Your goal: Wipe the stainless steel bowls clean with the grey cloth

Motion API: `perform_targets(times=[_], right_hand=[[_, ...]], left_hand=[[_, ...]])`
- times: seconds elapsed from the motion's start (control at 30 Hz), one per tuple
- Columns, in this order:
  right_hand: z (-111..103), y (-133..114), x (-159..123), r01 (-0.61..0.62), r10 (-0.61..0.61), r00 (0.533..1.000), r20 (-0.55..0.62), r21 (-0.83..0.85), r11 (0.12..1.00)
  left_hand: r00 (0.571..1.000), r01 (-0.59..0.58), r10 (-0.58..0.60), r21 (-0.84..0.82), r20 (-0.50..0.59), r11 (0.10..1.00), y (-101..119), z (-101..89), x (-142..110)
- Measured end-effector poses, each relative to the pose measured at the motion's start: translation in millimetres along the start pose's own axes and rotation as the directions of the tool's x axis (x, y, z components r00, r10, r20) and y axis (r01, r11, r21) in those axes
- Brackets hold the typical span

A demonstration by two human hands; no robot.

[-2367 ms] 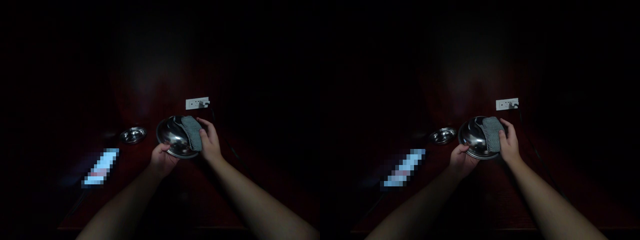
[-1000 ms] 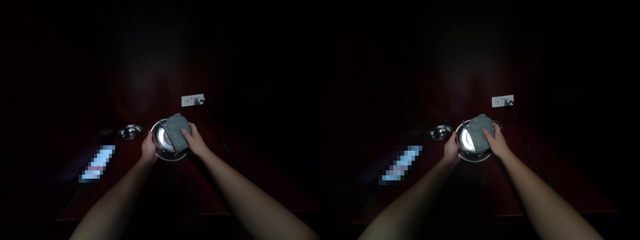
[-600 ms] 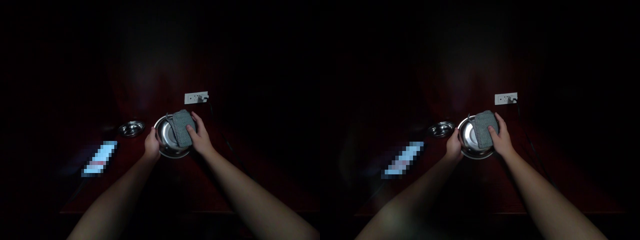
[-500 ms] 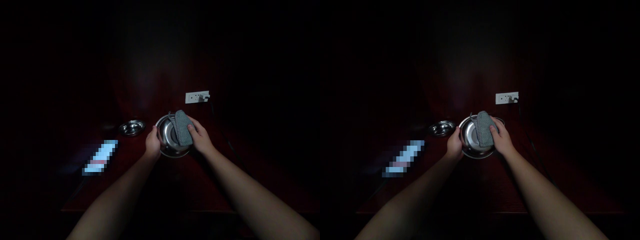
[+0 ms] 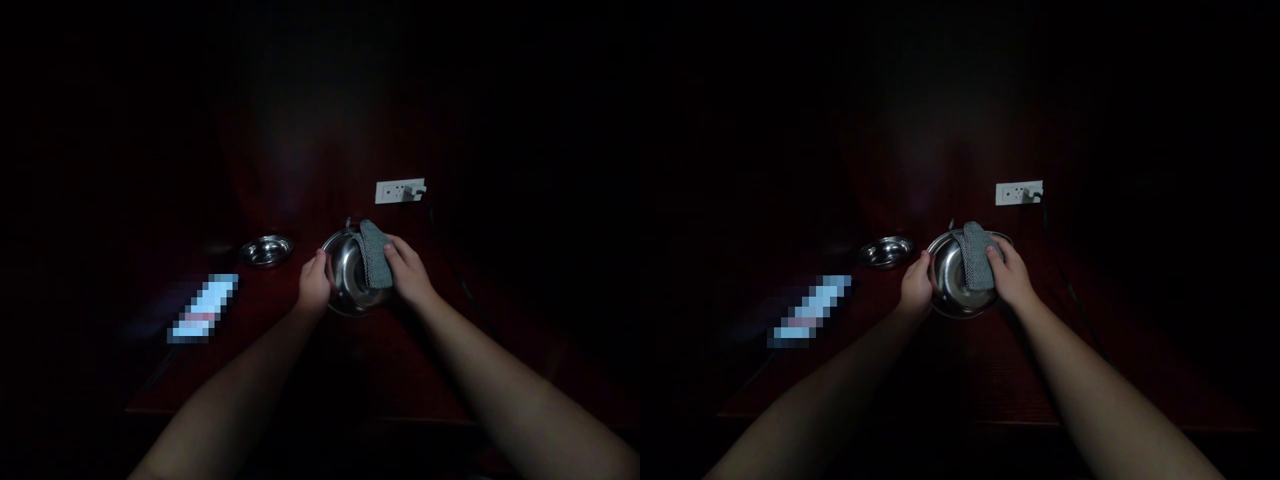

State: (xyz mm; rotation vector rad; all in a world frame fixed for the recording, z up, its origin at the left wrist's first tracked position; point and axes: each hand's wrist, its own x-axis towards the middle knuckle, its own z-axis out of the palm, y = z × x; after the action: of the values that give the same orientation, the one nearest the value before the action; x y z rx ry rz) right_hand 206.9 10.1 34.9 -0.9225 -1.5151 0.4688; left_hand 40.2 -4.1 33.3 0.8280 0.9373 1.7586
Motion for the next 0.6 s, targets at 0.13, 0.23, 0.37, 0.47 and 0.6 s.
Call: perform_targets(times=[0.13,0.23,0.37,0.47,0.6], right_hand=[[0.1,-0.7,-0.2,-0.004,0.005,1.000,0.009,-0.013,1.000],[-0.3,0.5,-0.6,0.000,0.001,1.000,0.025,-0.023,1.000],[-2.7,2.0,0.5,0.021,-0.019,0.999,0.050,-0.040,0.999],[-5.5,0.6,2.1,0.043,-0.039,0.997,0.066,-0.049,0.998],[-8.4,-2.9,3.2,0.057,-0.052,0.994,0.098,-0.048,0.997]], left_hand=[[0.999,-0.024,0.022,0.054,0.040,0.998,0.0,-1.2,-0.1],[0.999,-0.008,0.006,0.048,0.050,0.999,0.0,-1.2,0.0],[0.997,0.019,-0.023,0.061,0.068,0.998,0.3,-0.9,-0.3],[0.996,0.028,-0.034,0.075,0.086,0.997,0.4,-0.6,-0.9],[0.994,0.032,-0.041,0.084,0.106,0.996,-1.0,-0.3,-2.3]])
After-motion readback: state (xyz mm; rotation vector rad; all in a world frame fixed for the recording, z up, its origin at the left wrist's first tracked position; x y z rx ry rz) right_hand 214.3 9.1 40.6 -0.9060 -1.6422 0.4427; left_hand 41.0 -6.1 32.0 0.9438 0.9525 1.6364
